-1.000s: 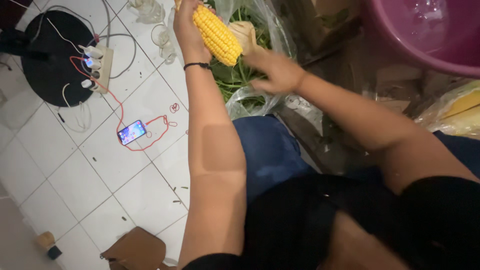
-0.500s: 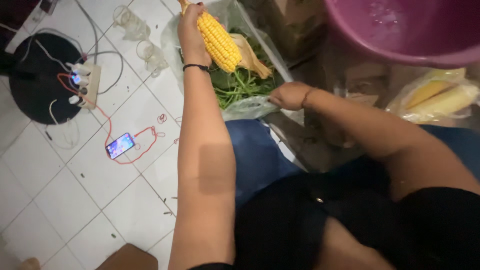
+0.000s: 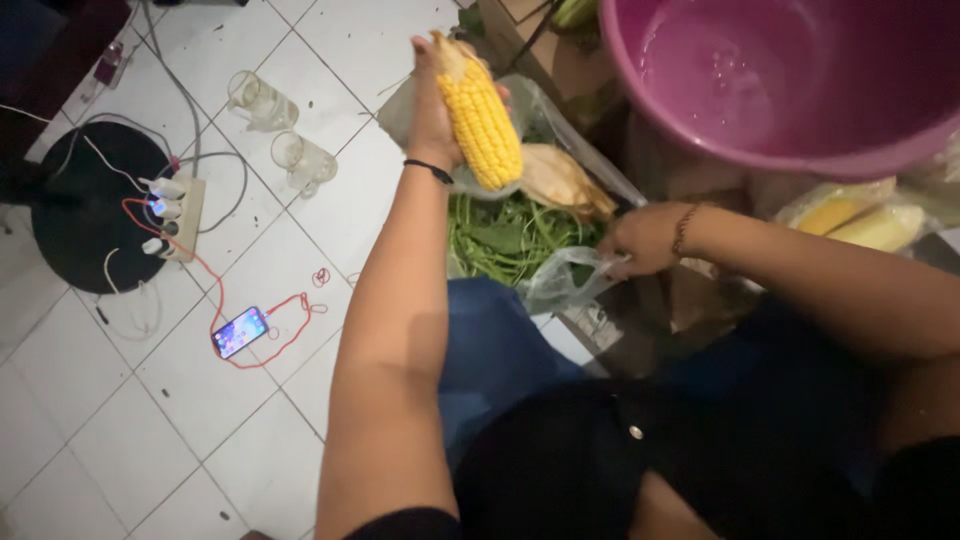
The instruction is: The person sits on the floor and shucks corn cobs by hand, removing the husks and silk. They place the shucked corn into a pink basin and discard the husks into a plastic bag.
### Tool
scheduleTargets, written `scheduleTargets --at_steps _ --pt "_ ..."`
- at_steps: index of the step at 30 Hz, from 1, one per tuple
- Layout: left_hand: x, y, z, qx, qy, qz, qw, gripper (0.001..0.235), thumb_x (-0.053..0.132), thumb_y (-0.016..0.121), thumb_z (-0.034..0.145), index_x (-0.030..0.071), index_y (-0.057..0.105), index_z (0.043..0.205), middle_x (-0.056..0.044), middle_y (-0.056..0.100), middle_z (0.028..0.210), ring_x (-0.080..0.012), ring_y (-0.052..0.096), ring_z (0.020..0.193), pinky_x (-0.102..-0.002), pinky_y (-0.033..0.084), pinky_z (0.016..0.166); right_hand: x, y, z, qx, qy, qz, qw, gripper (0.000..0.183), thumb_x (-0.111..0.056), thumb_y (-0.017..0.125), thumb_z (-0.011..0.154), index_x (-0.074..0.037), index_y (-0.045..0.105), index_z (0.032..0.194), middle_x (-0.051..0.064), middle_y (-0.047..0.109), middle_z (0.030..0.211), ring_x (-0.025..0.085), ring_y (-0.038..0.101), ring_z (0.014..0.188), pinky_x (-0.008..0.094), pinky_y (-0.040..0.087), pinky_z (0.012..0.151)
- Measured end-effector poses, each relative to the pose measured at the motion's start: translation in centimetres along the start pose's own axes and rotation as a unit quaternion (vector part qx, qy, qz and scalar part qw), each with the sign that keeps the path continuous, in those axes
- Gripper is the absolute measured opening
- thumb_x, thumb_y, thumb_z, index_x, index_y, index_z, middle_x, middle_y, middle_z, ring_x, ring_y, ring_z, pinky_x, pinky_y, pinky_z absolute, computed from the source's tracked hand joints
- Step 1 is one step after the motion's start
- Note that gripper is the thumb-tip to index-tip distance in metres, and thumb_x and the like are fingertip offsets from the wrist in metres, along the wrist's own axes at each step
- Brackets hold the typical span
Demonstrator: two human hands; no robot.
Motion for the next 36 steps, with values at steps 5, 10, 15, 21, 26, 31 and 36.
scheduleTargets --at_steps 5,10,15,21,26,31,36 --pt "-3.0 2.0 2.2 -0.064 0.028 0.051 0.996 0.075 0.081 0.048 0.089 0.012 0.047 0.119 -0.014 0.068 0.090 -0.0277 0.074 0.082 -0.044 0.065 0.073 2.2 -8.9 -0.1 0.386 -0.084 0.309 0.865 0.045 -0.031 0.066 0.099 -0.008 0.057 0.137 0.014 0.063 0.133 0.027 0.062 0.123 0.039 0.052 0.103" --pt "-3.5 4.9 2.8 -0.032 0.117 0.207 0.971 0.066 0.070 0.045 0.098 0.008 0.050 0.120 -0.009 0.063 0.100 -0.0211 0.066 0.091 -0.036 0.057 0.083 1.0 -13.1 3.9 0.504 -0.149 0.539 0.658 0.072 -0.007 0.060 0.092 -0.004 0.034 0.160 0.013 0.046 0.155 0.024 0.045 0.143 0.035 0.038 0.118" --pt "-3.5 5.2 0.7 0.125 0.313 0.469 0.816 0.061 0.060 0.035 0.115 0.006 0.063 0.103 -0.007 0.060 0.113 -0.0187 0.061 0.109 -0.033 0.047 0.105 0.7 -10.9 4.9 0.571 -0.095 0.536 0.615 0.059 -0.009 0.066 0.100 -0.004 0.043 0.154 0.011 0.057 0.146 0.019 0.054 0.133 0.033 0.044 0.115" --pt "-6.9 7.8 -4.8 0.201 0.245 0.371 0.873 0.064 0.059 0.038 0.110 -0.001 0.050 0.128 -0.017 0.057 0.124 -0.0297 0.059 0.117 -0.041 0.045 0.106 -2.4 -11.1 2.4 0.634 -0.124 0.435 0.627 0.043 -0.011 0.063 0.101 -0.003 0.058 0.143 0.011 0.066 0.140 0.016 0.060 0.127 0.031 0.048 0.112" --pt "-7.2 6.6 -7.2 0.214 0.333 0.376 0.838 0.078 0.067 0.043 0.104 -0.001 0.047 0.140 -0.018 0.049 0.138 -0.0322 0.049 0.130 -0.044 0.036 0.117 -3.4 -8.9 4.7 0.598 -0.114 0.583 0.538 0.029 -0.019 0.060 0.106 -0.002 0.072 0.126 0.004 0.072 0.113 0.008 0.063 0.099 0.025 0.053 0.088" --pt "-6.6 5.1 -9.0 0.220 0.354 0.437 0.797 0.067 0.047 0.075 0.089 0.001 0.052 0.132 -0.016 0.053 0.126 -0.0288 0.054 0.120 -0.042 0.045 0.108 -2.5 -6.9 8.2 0.634 -0.084 0.578 0.506 0.027 -0.023 0.062 0.107 0.000 0.074 0.100 0.000 0.072 0.094 0.006 0.061 0.083 0.023 0.053 0.074" --pt "-5.6 2.2 -8.3 0.192 0.302 0.425 0.831 0.031 0.015 0.079 0.090 0.003 0.067 0.116 -0.008 0.070 0.108 -0.0215 0.067 0.100 -0.037 0.056 0.092 0.0 -5.3 10.8 0.651 -0.131 0.675 0.323 0.036 -0.035 0.056 0.108 -0.007 0.056 0.086 0.000 0.056 0.069 0.012 0.054 0.062 0.029 0.054 0.065"
Point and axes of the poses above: each hand's wrist, its own z-axis towards the middle knuckle, its own y-axis out of the palm, x = y × z, the point moved 5 cm from there along z, towards the middle knuckle
